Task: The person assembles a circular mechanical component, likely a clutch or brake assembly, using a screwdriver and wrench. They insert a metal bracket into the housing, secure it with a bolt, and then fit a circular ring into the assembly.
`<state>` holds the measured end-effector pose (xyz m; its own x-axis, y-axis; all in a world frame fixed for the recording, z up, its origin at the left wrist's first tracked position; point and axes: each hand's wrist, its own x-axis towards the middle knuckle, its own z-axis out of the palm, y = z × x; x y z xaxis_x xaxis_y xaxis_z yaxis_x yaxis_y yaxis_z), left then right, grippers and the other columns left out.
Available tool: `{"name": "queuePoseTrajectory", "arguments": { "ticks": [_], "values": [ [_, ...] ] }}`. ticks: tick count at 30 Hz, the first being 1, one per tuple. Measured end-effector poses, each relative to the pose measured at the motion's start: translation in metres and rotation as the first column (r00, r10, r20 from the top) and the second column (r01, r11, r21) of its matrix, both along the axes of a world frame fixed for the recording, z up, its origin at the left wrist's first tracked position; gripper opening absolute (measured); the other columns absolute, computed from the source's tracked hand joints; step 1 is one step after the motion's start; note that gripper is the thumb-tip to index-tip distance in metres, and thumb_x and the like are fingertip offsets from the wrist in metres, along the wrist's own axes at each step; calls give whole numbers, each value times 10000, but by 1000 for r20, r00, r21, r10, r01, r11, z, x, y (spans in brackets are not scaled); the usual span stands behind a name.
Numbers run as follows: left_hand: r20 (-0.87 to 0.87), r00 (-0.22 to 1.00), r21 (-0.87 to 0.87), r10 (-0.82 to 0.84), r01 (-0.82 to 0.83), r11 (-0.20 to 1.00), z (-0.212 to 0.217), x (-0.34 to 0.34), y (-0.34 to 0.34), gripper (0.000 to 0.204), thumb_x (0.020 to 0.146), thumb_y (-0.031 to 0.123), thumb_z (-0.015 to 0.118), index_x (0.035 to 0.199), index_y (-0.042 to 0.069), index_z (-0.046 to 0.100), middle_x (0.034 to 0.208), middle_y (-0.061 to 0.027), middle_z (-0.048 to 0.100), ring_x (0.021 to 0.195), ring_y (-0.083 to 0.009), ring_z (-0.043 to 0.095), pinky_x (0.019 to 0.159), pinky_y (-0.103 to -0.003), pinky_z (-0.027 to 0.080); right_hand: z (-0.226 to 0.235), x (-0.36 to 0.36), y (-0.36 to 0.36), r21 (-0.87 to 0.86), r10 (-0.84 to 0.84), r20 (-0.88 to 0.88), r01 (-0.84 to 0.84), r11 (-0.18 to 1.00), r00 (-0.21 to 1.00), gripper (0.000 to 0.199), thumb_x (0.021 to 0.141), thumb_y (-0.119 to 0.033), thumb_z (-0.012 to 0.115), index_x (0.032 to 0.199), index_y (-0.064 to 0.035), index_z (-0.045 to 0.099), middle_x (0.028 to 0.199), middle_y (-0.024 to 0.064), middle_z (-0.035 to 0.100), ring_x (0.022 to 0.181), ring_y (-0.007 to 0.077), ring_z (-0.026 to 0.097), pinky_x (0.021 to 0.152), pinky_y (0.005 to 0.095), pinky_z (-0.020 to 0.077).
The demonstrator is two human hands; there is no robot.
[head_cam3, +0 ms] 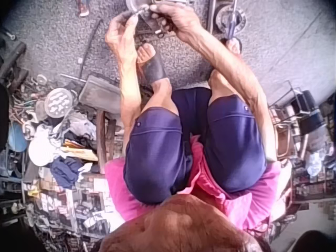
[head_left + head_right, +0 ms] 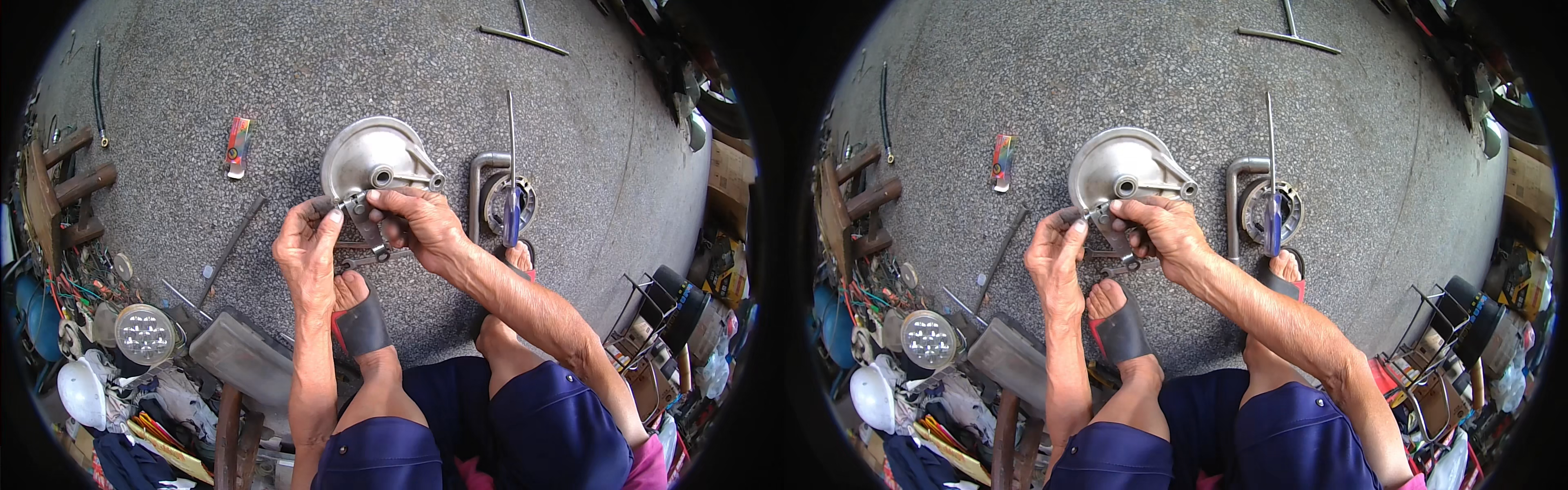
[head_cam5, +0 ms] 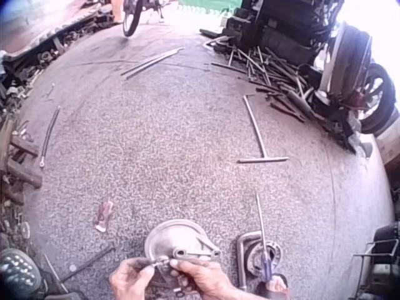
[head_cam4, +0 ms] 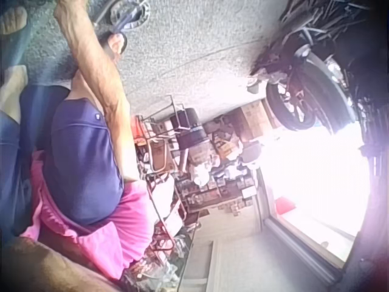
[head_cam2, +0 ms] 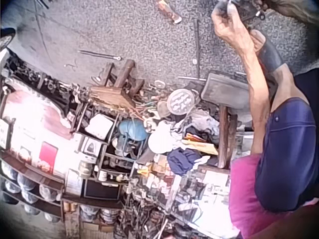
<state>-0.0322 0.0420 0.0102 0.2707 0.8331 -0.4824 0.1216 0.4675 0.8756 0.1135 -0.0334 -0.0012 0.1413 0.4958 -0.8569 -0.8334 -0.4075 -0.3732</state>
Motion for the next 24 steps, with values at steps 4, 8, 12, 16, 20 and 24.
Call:
{"name": "queuePoseTrajectory", "arguments": {
  "ticks": [4,8,12,16,20,24],
  "values": [
    [-162,986,-167,-33,5,986,-3,0,1,231,959,270,704,896,50,673,757,41,598,627,-11,443,550,-185,314,1,0,1,-12,15,12,-15,1000,1000,156,882,-178,754,872,-26,724,752,22,693,532,49,559,423,206,409],
    [-82,994,-22,-78,76,997,-15,-6,-3,126,957,166,693,969,41,673,827,24,631,653,-19,461,559,-196,334,2,0,2,-2,10,14,-10,1000,1000,152,883,-174,751,879,-24,725,756,25,695,533,50,560,423,208,408],
    [94,991,-17,-96,98,995,-9,-5,0,171,919,8,676,1079,-32,632,983,-66,683,867,-100,640,822,-241,531,0,1,1,-3,0,11,0,1000,1000,146,884,-170,748,887,-25,727,758,25,696,536,50,563,423,207,408],
    [11,1000,-130,-7,8,992,-2,-1,0,134,952,118,683,1000,2,637,865,-11,644,713,-46,548,628,-203,438,1,1,1,-7,2,12,-2,1000,1000,143,883,-167,749,893,-26,730,756,24,696,537,49,565,421,205,407],
    [-91,996,-177,-21,5,984,-10,-1,-1,229,983,247,672,917,34,620,762,28,591,572,-8,425,479,-181,290,-1,1,1,0,-2,16,2,1000,1000,141,882,-162,750,899,-24,731,755,25,697,537,51,567,419,206,408],
    [-38,997,-110,-61,56,992,-10,-4,2,140,956,133,692,971,4,640,823,21,618,674,-21,485,591,-189,384,3,1,3,-13,12,16,-11,1000,1000,138,883,-159,749,902,-23,732,756,26,698,537,53,568,418,208,409]
  ]
}}
